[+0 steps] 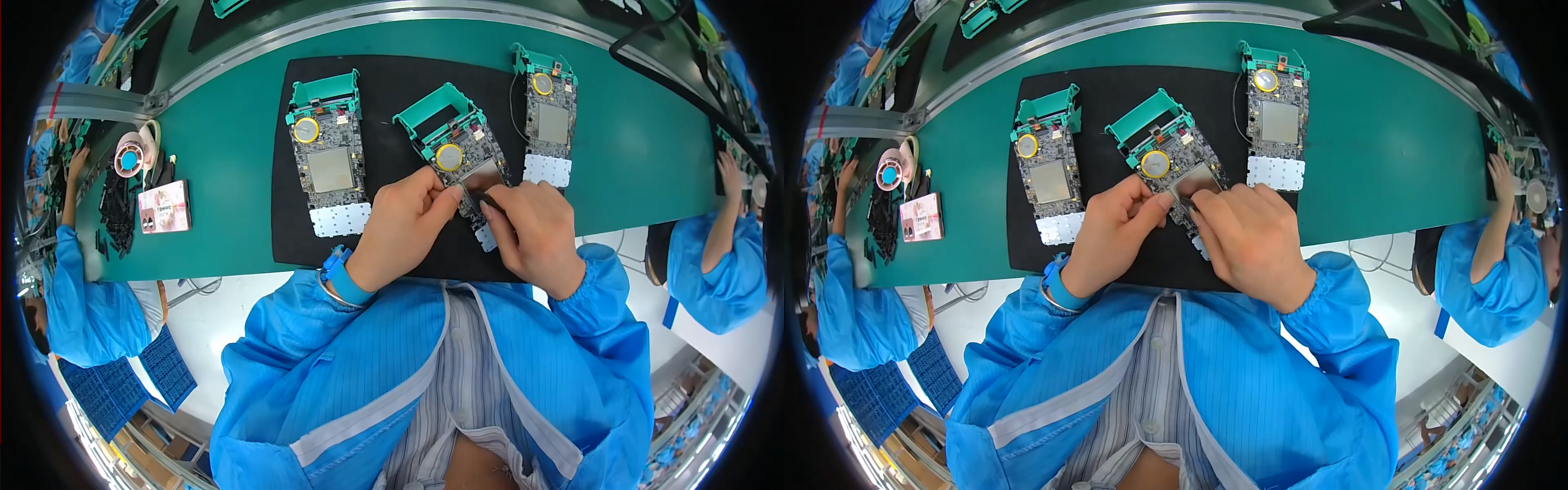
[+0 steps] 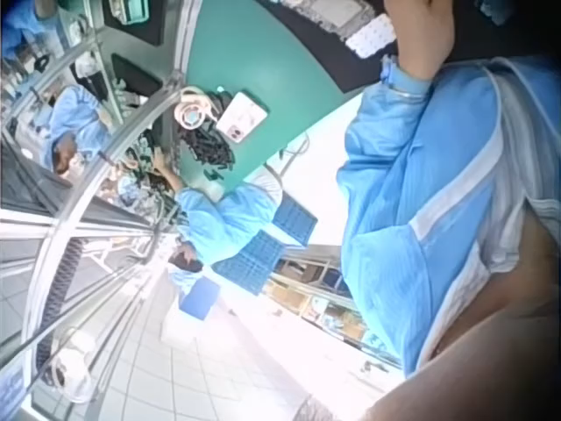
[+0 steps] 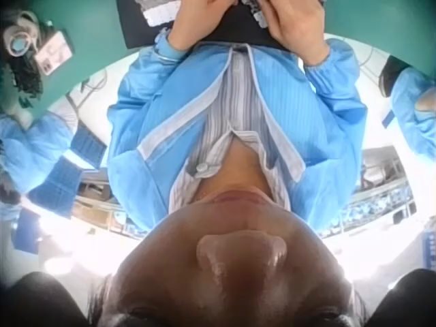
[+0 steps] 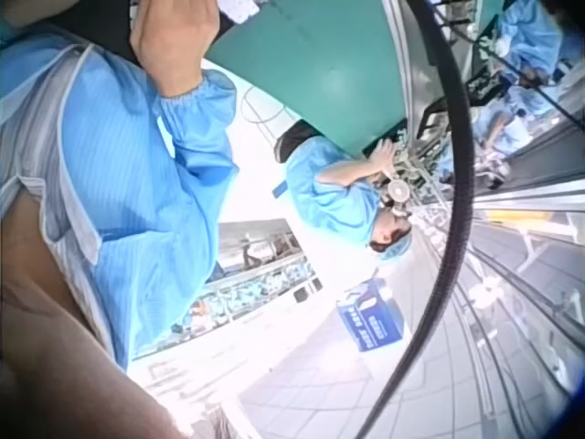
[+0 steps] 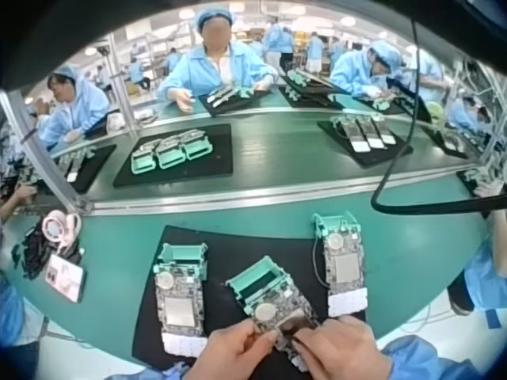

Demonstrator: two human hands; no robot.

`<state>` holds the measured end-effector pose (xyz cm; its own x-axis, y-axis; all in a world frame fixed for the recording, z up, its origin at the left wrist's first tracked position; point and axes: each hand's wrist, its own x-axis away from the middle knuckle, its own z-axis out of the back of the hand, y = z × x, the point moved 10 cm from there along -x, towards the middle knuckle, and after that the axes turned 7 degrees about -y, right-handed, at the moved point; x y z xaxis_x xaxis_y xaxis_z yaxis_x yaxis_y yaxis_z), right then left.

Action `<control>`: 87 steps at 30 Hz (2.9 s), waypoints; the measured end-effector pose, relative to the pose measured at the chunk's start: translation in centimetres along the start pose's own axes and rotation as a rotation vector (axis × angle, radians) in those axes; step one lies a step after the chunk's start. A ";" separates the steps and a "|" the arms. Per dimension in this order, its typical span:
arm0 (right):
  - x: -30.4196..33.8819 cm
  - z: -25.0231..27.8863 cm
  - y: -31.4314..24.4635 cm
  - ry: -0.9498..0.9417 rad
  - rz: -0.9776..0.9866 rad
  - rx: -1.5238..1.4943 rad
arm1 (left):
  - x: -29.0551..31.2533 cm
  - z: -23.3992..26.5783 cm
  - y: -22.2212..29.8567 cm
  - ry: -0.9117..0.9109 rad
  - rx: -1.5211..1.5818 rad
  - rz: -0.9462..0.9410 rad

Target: The person assembles electronic components into plastic casings by hand, inserting a printed circuit board, a coin cell battery, and an adhesive strip into each casing, then pressing the components into place with a pressing block.

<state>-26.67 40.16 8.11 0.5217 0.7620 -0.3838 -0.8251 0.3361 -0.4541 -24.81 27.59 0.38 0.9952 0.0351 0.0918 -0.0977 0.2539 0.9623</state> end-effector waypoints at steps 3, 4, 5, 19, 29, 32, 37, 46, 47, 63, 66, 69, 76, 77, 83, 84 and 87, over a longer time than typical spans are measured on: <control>0.2 -0.3 -0.3 -0.091 -0.052 -0.014 | 0.0 0.4 0.4 -0.011 -0.033 0.049; 0.5 -0.1 -0.2 -0.086 -0.040 -0.009 | 0.0 0.5 0.6 -0.019 -0.061 0.072; 1.0 0.1 0.6 -0.053 -0.084 -0.085 | 0.1 0.9 1.2 -0.007 -0.065 0.061; 2.8 1.5 14.0 0.364 -0.729 -0.815 | 2.0 -3.4 6.5 -0.158 -1.112 -0.503; 2.7 -0.6 8.5 0.330 -0.541 -0.597 | 2.6 1.1 7.0 0.092 -0.873 -0.464; 5.1 1.5 7.0 0.501 -0.557 -0.594 | 2.2 -0.9 7.3 0.087 -0.595 -0.471; 7.5 -1.6 4.6 0.393 -0.691 -0.701 | 1.3 -2.3 6.4 0.075 -0.564 -0.434; 8.1 -2.3 5.1 0.336 -0.712 -0.507 | 0.5 -3.1 5.2 0.086 -0.490 -0.303; 8.2 -2.5 5.3 0.332 -0.733 -0.532 | 0.5 -3.1 5.1 0.086 -0.468 -0.300; 7.1 -1.5 4.3 0.408 -0.546 -0.352 | 0.2 -2.8 4.8 0.088 -0.374 -0.264; 6.4 -1.3 3.7 0.366 -0.561 -0.273 | 0.2 -2.8 4.7 0.094 -0.376 -0.272; 6.2 -1.4 3.6 0.360 -0.558 -0.247 | 0.0 -2.7 4.8 0.095 -0.393 -0.277; 5.9 -1.2 3.3 0.374 -0.540 -0.229 | 0.1 -2.6 4.9 0.112 -0.381 -0.288; 6.0 -1.1 3.1 0.374 -0.536 -0.229 | 0.1 -2.6 5.0 0.111 -0.388 -0.294; 5.6 0.5 1.6 0.206 -0.426 -0.037 | 0.7 -1.8 4.6 -0.003 -0.080 -0.211; 4.8 1.8 0.4 0.233 -0.323 0.059 | 1.0 -2.0 5.4 -0.095 0.015 -0.217; 4.8 2.0 0.8 0.109 -0.486 -0.223 | 2.7 -2.0 9.7 -0.229 0.031 -0.345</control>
<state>-25.29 45.16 7.50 0.8609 0.4820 -0.1632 -0.4235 0.5008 -0.7549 -23.04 32.03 9.45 0.9463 -0.2640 -0.1864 0.2390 0.1838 0.9535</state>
